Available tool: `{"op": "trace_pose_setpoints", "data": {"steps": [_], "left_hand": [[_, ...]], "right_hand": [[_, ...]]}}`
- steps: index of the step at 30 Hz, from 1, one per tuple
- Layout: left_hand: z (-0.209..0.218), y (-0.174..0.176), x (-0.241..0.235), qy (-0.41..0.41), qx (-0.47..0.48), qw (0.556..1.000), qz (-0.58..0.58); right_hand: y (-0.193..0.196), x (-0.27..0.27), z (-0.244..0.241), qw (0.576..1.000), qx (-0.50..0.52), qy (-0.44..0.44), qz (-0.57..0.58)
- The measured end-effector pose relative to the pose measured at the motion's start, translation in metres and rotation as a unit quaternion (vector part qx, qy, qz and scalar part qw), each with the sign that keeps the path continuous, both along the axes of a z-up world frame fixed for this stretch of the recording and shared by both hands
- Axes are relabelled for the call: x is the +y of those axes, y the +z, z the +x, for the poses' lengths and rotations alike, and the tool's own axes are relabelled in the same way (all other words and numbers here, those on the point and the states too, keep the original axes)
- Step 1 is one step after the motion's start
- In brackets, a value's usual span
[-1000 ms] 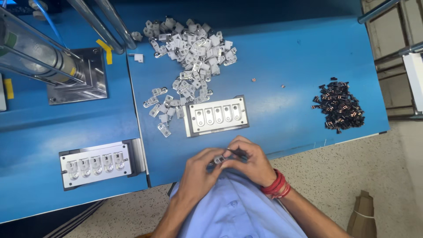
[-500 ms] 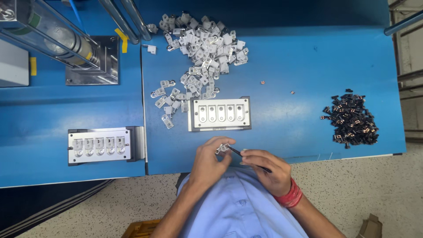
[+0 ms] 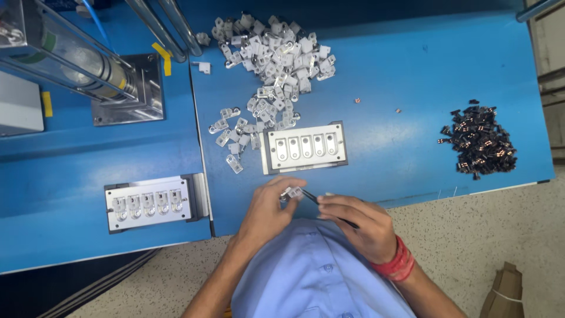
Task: The person assembles small electrical components by inserting metal pins into white plastic housings using tweezers. They place the assembled units into a metal tray and occasionally hand the tray to a coworker. The person also retrieves additional metal pins from a blue bin during the process.
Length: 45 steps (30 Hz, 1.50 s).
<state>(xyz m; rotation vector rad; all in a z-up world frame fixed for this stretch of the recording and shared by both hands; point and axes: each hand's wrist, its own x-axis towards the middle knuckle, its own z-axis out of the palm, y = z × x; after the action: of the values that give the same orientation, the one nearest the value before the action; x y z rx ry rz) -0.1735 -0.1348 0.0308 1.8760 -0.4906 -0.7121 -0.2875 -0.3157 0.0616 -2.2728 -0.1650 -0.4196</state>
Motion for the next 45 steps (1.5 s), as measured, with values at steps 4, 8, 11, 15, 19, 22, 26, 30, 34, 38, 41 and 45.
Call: {"op": "trace_pose_setpoints", "data": {"steps": [4,8,11,15,19,22,26,30,34,38,41,45], "left_hand": [[0.009,0.003,0.003,0.021,-0.029,0.999,-0.016],[0.008,0.003,-0.002,0.022,0.005,1.000,0.013],[0.006,0.004,-0.004,0.024,-0.008,1.000,-0.016],[-0.002,0.004,-0.009,0.030,-0.009,0.999,-0.022],[-0.013,0.000,-0.012,0.079,0.001,0.997,-0.011],[-0.020,-0.007,-0.019,0.118,0.026,0.993,0.014],[-0.030,-0.016,-0.024,0.147,-0.008,0.989,-0.006],[-0.035,-0.018,-0.025,0.154,-0.035,0.987,-0.030],[-0.035,-0.013,-0.021,0.145,0.002,0.989,-0.006],[-0.031,-0.010,-0.015,0.126,0.014,0.992,0.006],[-0.028,-0.012,-0.008,0.110,0.041,0.993,0.009],[-0.026,-0.014,-0.002,0.089,-0.003,0.995,-0.041]], "right_hand": [[0.005,0.006,-0.005,0.998,0.008,-0.048,0.028],[0.002,0.003,0.000,0.999,0.009,-0.040,0.023],[0.003,0.001,0.006,1.000,0.004,-0.019,0.019],[0.005,-0.005,0.014,0.999,0.015,0.030,-0.009],[0.005,-0.013,0.013,0.999,0.013,0.044,0.001],[0.006,-0.024,0.009,0.998,0.022,0.045,0.025],[0.005,-0.030,0.005,0.997,0.033,0.059,0.038],[0.004,-0.030,0.006,0.996,0.033,0.066,0.039],[0.005,-0.023,0.003,0.997,0.047,0.049,0.036],[0.004,-0.014,0.000,0.998,0.047,0.019,0.041],[0.002,-0.008,-0.001,0.999,0.020,0.009,0.041],[-0.008,-0.003,0.002,0.991,0.102,-0.021,0.084]]}}
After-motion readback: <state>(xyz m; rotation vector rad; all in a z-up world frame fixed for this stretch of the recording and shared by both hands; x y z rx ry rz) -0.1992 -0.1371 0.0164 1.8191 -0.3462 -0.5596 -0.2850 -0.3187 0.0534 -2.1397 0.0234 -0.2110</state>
